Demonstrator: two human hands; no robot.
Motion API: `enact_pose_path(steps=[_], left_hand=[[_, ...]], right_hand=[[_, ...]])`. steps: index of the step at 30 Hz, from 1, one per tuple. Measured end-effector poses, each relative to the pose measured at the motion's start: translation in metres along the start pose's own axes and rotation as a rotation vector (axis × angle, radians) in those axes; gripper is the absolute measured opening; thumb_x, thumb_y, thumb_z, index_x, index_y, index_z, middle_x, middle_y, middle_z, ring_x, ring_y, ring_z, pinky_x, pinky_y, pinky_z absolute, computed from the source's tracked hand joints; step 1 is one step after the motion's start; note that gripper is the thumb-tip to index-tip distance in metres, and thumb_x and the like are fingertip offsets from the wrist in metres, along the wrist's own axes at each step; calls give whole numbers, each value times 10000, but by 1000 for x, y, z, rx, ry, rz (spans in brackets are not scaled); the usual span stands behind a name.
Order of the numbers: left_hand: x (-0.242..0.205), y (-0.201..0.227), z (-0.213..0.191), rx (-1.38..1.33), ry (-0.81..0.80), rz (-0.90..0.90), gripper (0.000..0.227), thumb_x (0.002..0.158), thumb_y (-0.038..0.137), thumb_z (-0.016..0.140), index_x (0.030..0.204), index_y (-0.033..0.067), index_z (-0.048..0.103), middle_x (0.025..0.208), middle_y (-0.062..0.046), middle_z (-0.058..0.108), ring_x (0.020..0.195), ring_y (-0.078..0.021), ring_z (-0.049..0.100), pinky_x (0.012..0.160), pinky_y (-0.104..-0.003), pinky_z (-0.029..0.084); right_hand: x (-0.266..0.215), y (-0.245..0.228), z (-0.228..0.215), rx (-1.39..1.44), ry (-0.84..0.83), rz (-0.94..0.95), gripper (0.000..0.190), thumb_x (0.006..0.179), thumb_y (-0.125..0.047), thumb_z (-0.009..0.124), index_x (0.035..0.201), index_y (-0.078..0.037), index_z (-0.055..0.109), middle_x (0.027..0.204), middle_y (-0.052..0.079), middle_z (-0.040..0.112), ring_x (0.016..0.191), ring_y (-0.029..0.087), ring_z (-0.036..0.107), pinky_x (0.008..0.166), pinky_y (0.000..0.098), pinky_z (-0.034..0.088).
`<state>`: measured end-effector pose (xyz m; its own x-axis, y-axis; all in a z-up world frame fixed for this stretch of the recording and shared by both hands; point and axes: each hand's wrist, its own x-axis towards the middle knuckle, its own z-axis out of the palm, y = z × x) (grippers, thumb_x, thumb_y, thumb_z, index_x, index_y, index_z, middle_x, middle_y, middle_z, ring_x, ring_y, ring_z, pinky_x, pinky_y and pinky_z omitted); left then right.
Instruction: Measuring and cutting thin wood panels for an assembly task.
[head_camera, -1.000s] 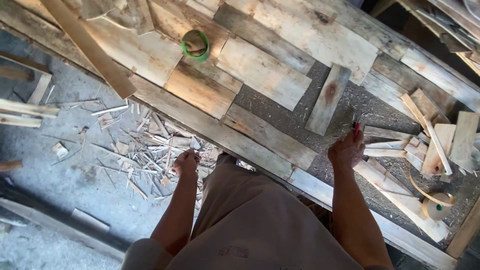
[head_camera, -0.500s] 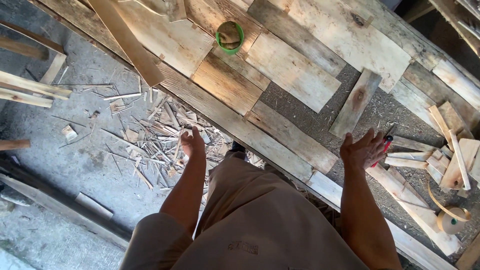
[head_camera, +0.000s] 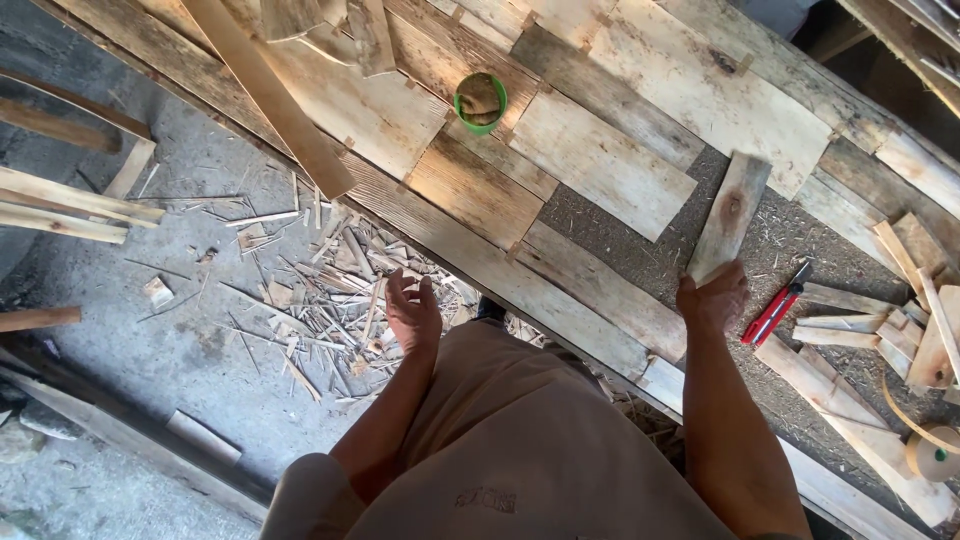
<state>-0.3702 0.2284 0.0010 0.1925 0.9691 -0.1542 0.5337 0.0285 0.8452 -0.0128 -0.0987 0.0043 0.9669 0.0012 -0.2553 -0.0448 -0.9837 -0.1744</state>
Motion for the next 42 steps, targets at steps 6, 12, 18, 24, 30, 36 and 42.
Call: enact_pose_path(steps=[6,12,18,24,30,36,42], left_hand=[[5,28,4,-41,-79,136,434,947,185,734,1321,24,583,1075,-108,674,763,-172,670,624,-315,560],[12,53,21,-58,-171,257,207,955,149,734,1122,31,701,1016,-91,715,731,-179,691,616,-314,568],[22,83,48,-78,-373,412,141,933,92,715,1068,53,708,1064,-109,719,757,-230,708,628,-339,587],[28,104,75,151,-530,703,252,908,75,727,1150,43,662,1211,-131,694,1142,-352,640,943,-452,539],[41,91,116,356,-575,1063,413,932,72,651,1323,-50,598,1475,-203,536,1406,-380,483,1163,-417,430],[47,77,138,492,-601,1134,461,906,29,605,1364,-31,596,1506,-175,504,1449,-368,425,1200,-409,393],[48,81,138,532,-628,1141,505,882,9,622,1385,-13,588,1488,-178,489,1436,-379,419,1186,-425,391]], right_hand=[[-8,-22,-31,120,-33,125,1134,753,-244,901,1590,-63,158,1477,297,412,1329,488,418,1126,553,414],[-11,-8,-42,334,-68,151,1029,809,-243,857,1567,7,207,1378,281,555,1218,444,614,1035,481,561],[-32,16,-44,233,92,-332,974,822,-184,888,1517,87,261,1324,308,584,1203,426,617,1022,491,553],[-60,0,-56,66,67,-788,859,866,-102,827,1551,-5,319,1284,215,643,1192,371,632,1077,462,563],[-67,-50,-69,-29,-184,-615,863,761,-77,828,1494,-82,372,1385,213,591,1299,407,540,1110,480,493],[-59,-61,-59,-45,-228,-678,913,761,-87,825,1527,-60,328,1434,200,565,1372,388,490,1179,450,426],[-53,-70,-59,-80,-288,-669,952,754,-90,830,1539,-40,292,1465,212,528,1397,391,451,1198,431,390]])
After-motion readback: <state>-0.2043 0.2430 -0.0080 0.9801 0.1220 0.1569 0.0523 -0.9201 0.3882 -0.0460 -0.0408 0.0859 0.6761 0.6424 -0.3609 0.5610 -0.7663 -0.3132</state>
